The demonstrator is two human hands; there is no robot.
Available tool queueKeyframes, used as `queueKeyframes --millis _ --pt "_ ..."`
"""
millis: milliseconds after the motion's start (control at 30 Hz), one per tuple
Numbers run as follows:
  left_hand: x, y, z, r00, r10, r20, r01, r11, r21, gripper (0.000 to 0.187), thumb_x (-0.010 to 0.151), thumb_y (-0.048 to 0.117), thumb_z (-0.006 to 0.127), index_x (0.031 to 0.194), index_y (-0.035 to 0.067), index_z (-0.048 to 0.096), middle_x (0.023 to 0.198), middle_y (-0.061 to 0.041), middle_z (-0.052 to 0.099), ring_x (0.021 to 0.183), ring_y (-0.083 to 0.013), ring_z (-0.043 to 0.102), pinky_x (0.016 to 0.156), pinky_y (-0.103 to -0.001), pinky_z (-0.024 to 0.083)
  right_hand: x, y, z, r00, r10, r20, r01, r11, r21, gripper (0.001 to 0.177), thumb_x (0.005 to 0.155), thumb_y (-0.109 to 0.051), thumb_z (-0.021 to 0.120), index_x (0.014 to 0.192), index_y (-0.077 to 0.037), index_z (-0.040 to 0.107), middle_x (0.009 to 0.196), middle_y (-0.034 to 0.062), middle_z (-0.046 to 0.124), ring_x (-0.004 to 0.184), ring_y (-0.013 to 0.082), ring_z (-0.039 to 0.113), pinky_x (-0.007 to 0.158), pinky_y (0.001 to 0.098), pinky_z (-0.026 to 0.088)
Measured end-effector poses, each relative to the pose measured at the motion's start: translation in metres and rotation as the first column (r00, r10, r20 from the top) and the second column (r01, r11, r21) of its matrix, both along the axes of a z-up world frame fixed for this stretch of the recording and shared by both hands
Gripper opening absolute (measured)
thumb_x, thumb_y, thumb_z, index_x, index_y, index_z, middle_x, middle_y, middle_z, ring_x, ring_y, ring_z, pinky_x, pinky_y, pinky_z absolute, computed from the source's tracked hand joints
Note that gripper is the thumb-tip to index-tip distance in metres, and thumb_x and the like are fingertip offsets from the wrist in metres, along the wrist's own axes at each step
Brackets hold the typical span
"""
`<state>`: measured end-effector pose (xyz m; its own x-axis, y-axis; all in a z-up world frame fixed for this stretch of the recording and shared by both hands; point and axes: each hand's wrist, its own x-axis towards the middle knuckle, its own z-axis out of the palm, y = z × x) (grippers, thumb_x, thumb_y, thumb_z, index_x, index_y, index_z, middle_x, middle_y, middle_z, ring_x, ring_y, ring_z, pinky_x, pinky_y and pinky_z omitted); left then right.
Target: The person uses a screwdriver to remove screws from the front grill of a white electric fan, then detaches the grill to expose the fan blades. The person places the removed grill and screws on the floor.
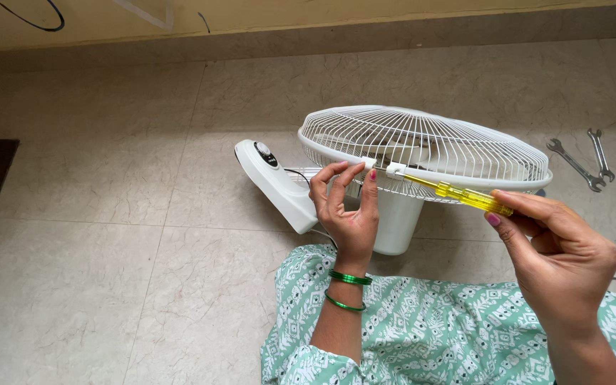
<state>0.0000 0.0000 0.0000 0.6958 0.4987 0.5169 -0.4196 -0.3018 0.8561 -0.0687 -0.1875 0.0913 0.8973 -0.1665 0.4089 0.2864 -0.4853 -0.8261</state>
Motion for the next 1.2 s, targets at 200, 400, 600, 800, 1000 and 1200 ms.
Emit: queueKeyframes --millis 200,400,600,800,1000,1200 --pt "-0.001 0.0 0.001 1.0 0.001 0.002 -0.001 1.0 0.008 0.018 0.092 0.012 0.081 0.109 0.009 0.076 0.121 -0.004 0.057 0.121 -0.02 0.055 0.106 -0.035 0.049 -0.001 -0.001 -0.004 0.992 0.061 0.107 -0.063 0.998 0.014 0.017 0.099 0.011 0.073 0.114 0.002 0.072 0.117 0.0146 0.072 0.107 0.0145 0.071 0.093 0.0222 0.062" --pt "-0.003 0.001 0.0 0.998 -0.026 -0.05 0.029 0.998 0.049 0.02 0.096 0.018 0.076 0.114 0.01 0.073 0.127 -0.006 0.057 0.126 -0.0216 0.052 0.111 -0.038 0.046 0.0 0.002 0.003 0.98 0.077 0.185 -0.057 0.992 -0.11 0.018 0.096 0.013 0.071 0.11 0.002 0.071 0.117 0.0158 0.072 0.106 0.018 0.072 0.091 0.0248 0.064" --pt "-0.015 -0.021 -0.006 0.982 0.04 0.185 -0.151 0.752 0.641 0.035 0.099 0.039 0.079 0.132 0.039 0.07 0.145 -0.001 0.045 0.145 -0.0221 0.032 0.127 -0.055 0.009 0.001 -0.001 0.007 0.981 0.069 0.184 -0.027 0.975 -0.219 0.017 0.091 0.014 0.071 0.105 0.004 0.072 0.112 0.0172 0.072 0.105 0.0205 0.072 0.089 0.0275 0.063" --pt "-0.019 -0.034 -0.009 0.977 0.135 0.167 -0.213 0.709 0.672 0.031 0.101 0.03 0.077 0.126 0.048 0.073 0.15 0.009 0.05 0.148 -0.0194 0.031 0.13 -0.056 0.003 0.004 -0.005 0.01 0.992 0.041 0.118 -0.004 0.955 -0.298 0.021 0.088 0.009 0.078 0.108 0.002 0.076 0.111 0.0176 0.078 0.081 0.0185 0.071 0.059 0.0241 0.049" --pt "-0.015 -0.039 -0.015 0.976 0.133 0.17 -0.213 0.724 0.656 0.03 0.1 0.03 0.077 0.123 0.048 0.074 0.148 0.008 0.053 0.147 -0.02 0.031 0.129 -0.057 0.004 0.001 -0.009 0.003 0.995 0.09 -0.031 -0.089 0.995 0.033 0.04 0.097 -0.004 0.068 0.135 0.004 0.062 0.111 0.0147 0.073 0.1 0.0166 0.074 0.087 0.0245 0.062" --pt "-0.012 -0.036 -0.014 0.981 0.084 0.173 -0.174 0.77 0.614 0.029 0.099 0.033 0.078 0.122 0.049 0.072 0.153 0.008 0.047 0.148 -0.0202 0.032 0.131 -0.056 0.007 0.005 -0.013 -0.009 0.978 0.036 -0.205 -0.012 0.993 0.118 0.021 0.1 -0.005 0.068 0.118 0.005 0.07 0.09 0.0142 0.074 0.075 0.0154 0.072 0.066 0.0255 0.059"
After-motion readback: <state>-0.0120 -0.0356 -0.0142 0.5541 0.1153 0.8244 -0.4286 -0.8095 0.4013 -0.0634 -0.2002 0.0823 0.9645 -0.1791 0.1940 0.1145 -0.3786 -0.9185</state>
